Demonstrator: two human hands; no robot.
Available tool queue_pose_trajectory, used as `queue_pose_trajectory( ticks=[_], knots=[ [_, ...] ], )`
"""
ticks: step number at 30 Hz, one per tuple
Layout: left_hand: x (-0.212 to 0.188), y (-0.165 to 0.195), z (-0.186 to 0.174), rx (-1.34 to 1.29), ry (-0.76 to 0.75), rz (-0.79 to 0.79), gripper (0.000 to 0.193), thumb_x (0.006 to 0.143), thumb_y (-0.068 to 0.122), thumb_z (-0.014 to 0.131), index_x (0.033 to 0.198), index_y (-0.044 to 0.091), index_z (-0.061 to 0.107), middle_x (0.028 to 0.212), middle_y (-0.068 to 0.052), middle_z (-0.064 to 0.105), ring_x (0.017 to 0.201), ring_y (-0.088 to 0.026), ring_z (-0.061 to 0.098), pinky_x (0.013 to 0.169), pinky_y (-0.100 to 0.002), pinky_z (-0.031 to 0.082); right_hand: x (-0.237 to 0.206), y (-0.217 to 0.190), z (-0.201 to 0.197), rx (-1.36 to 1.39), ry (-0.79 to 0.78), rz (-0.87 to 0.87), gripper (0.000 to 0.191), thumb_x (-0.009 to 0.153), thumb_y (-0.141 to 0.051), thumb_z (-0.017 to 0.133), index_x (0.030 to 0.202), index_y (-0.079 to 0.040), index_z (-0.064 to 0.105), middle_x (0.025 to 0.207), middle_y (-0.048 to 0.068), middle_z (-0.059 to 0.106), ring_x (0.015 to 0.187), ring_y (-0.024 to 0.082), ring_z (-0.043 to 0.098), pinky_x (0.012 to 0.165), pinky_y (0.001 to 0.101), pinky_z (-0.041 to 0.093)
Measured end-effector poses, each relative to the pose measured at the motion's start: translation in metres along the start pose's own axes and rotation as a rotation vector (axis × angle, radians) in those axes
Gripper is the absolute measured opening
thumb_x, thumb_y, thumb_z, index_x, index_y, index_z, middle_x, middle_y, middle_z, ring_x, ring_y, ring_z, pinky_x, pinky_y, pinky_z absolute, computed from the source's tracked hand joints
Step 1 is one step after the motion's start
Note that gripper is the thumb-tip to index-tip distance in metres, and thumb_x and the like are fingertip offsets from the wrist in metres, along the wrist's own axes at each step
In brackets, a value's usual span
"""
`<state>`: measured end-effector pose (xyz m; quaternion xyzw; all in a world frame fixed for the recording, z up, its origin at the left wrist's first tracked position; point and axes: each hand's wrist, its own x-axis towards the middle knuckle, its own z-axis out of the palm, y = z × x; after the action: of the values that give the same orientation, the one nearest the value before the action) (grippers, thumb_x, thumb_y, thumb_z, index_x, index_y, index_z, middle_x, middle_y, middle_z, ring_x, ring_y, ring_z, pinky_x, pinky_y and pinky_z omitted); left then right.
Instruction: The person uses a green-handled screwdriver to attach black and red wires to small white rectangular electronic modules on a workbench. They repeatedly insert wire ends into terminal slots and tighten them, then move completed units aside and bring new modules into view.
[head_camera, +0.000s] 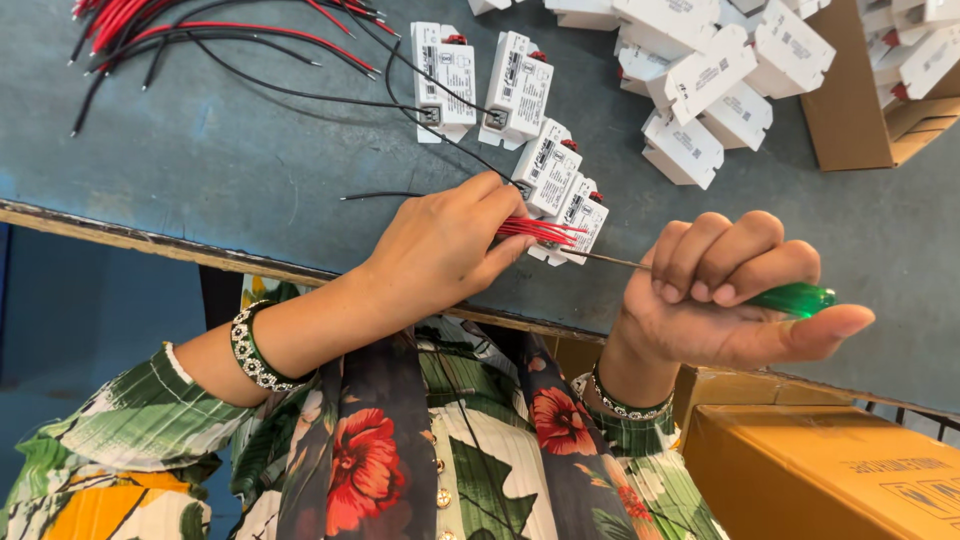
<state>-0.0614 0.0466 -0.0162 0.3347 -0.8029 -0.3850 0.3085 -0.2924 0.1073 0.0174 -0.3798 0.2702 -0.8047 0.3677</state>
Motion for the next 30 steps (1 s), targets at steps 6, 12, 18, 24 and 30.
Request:
queue_pose_trajectory(
  ticks=[6,12,18,24,30],
  knots=[
    [0.001,0.001,0.0,0.021,-0.001,0.01,0.022,0.093,0.024,0.074,0.098,0.006,0.062,0.093,-0.01,0.06,0.078,-0.034,0.067,0.063,-0.046,0.052,0.0,0.009,0.01,-0.099,0.016,-0.081,0.072,0.103,-0.071,0.03,0.069,-0.008,0.032,0.057,0.005,0.034,0.031,0.011,0.028,0.03,0.0248,0.027],
    [0.001,0.001,0.003,0.053,0.026,0.031,0.022,0.093,0.024,0.074,0.098,0.007,0.062,0.093,-0.01,0.06,0.077,-0.033,0.068,0.062,-0.045,0.053,0.002,0.014,0.016,-0.085,0.035,-0.118,0.073,0.102,-0.074,0.029,0.069,-0.008,0.03,0.056,0.005,0.032,0.031,0.01,0.026,0.029,0.0254,0.026],
    [0.001,0.001,0.007,0.08,0.027,0.029,0.023,0.092,0.024,0.075,0.098,0.006,0.061,0.092,-0.01,0.06,0.076,-0.032,0.068,0.06,-0.044,0.053,0.002,0.014,0.016,-0.047,0.056,-0.117,0.073,0.101,-0.074,0.028,0.07,-0.008,0.029,0.056,0.006,0.03,0.031,0.011,0.024,0.029,0.0265,0.026],
    [0.001,0.0,0.009,0.071,0.047,0.055,0.023,0.091,0.023,0.076,0.098,0.007,0.06,0.092,-0.01,0.059,0.076,-0.031,0.068,0.061,-0.043,0.053,0.0,0.018,0.013,-0.052,0.028,-0.154,0.073,0.101,-0.075,0.025,0.07,-0.008,0.03,0.057,0.005,0.03,0.033,0.01,0.022,0.027,0.0247,0.023],
    [0.003,0.001,0.01,0.07,0.032,0.061,0.024,0.089,0.022,0.077,0.096,0.007,0.06,0.092,-0.009,0.059,0.076,-0.03,0.068,0.06,-0.041,0.053,-0.013,0.033,0.012,-0.205,0.026,-0.262,0.076,0.097,-0.08,0.028,0.073,-0.009,0.031,0.057,0.003,0.032,0.036,0.007,0.019,0.028,0.0207,0.018]
  ],
)
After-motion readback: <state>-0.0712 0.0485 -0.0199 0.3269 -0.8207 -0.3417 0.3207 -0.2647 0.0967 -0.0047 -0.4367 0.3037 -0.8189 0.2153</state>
